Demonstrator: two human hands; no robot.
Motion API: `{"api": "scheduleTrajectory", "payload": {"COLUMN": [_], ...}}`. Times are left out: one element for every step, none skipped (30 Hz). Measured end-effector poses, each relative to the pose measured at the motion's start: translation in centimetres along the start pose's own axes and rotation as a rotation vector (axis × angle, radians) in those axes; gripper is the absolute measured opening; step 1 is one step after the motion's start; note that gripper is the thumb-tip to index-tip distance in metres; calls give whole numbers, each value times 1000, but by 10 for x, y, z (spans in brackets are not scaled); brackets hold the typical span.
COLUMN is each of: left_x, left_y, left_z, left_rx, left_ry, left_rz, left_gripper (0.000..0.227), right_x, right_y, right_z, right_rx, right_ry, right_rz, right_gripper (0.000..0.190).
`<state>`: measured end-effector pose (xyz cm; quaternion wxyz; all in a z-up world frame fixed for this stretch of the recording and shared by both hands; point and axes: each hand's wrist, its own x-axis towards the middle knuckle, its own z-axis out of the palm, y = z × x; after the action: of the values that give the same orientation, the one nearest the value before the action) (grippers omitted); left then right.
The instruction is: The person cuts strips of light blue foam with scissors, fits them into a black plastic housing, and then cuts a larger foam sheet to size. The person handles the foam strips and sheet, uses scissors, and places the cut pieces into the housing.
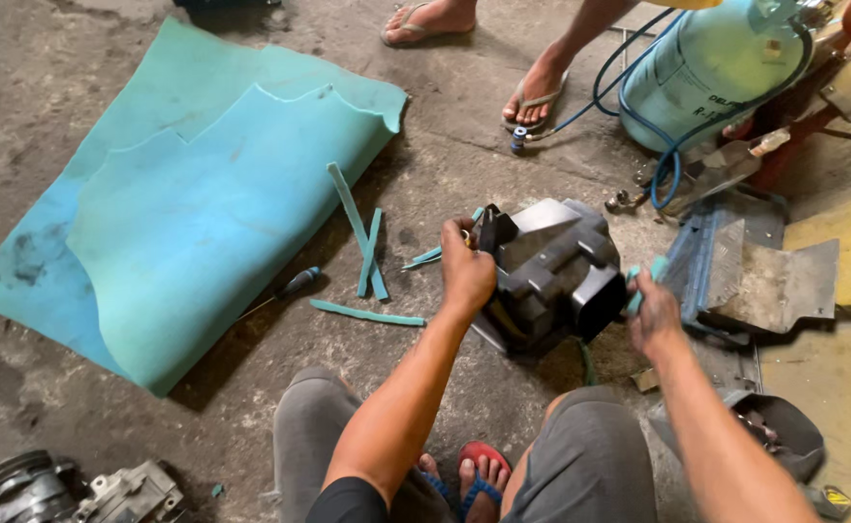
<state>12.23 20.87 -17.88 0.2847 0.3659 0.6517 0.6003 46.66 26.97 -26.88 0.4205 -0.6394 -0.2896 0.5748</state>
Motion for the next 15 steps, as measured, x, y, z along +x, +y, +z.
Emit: {"api": "scheduleTrajectory", "payload": {"left_x": [-3, -4, -2, 2, 3, 2, 4, 5, 4, -2, -7, -8, -12, -15, -14], "left_y": [15, 26, 34, 38, 38, 35, 33, 29, 25, 21, 16, 12, 9, 7, 7], "left_z": [-3, -6, -14, -23, -33, -44, -54, -64, -73, -81, -85, -87, -92, -96, -100], "left_rx": [-1, -1, 43, 87, 131, 124, 113, 103, 105, 107, 108, 70, 37, 3, 34], "left_ry": [-43, -86, -147, -207, -274, -327, -378, -428, -421, -413, -412, -431, -446, -462, -476], "left_rz": [27, 54, 91, 128, 155, 125, 101, 77, 95, 113, 122, 125, 120, 114, 92], "left_gripper": [43, 42, 40, 39, 38, 37, 36, 35, 36, 38, 41, 43, 46, 49, 48], "right_x": [-14, -26, -39, -50, -67, -83, -93, -101, -106, -105, -104, -103, -102, -97, -92], "right_y": [18, 33, 49, 62, 76, 88, 95, 103, 108, 116, 127, 135, 143, 148, 152], "right_z": [-6, -12, -12, -11, -14, -17, -19, -19, -23, -19, -14, -15, -19, -19, -21], "right_rx": [135, 258, 384, 467, 547, 627, 528, 429, 331, 311, 289, 265, 135, 5, -125], "right_ry": [7, 24, 38, -24, -79, -134, -135, -137, -139, -192, -235, -277, -233, -190, -150], "right_rz": [-113, -106, -92, -56, -15, 26, 142, 258, 364, 289, 218, 147, 152, 159, 162], "right_gripper": [32, 30, 28, 30, 31, 33, 35, 38, 41, 41, 42, 43, 44, 44, 45]}}
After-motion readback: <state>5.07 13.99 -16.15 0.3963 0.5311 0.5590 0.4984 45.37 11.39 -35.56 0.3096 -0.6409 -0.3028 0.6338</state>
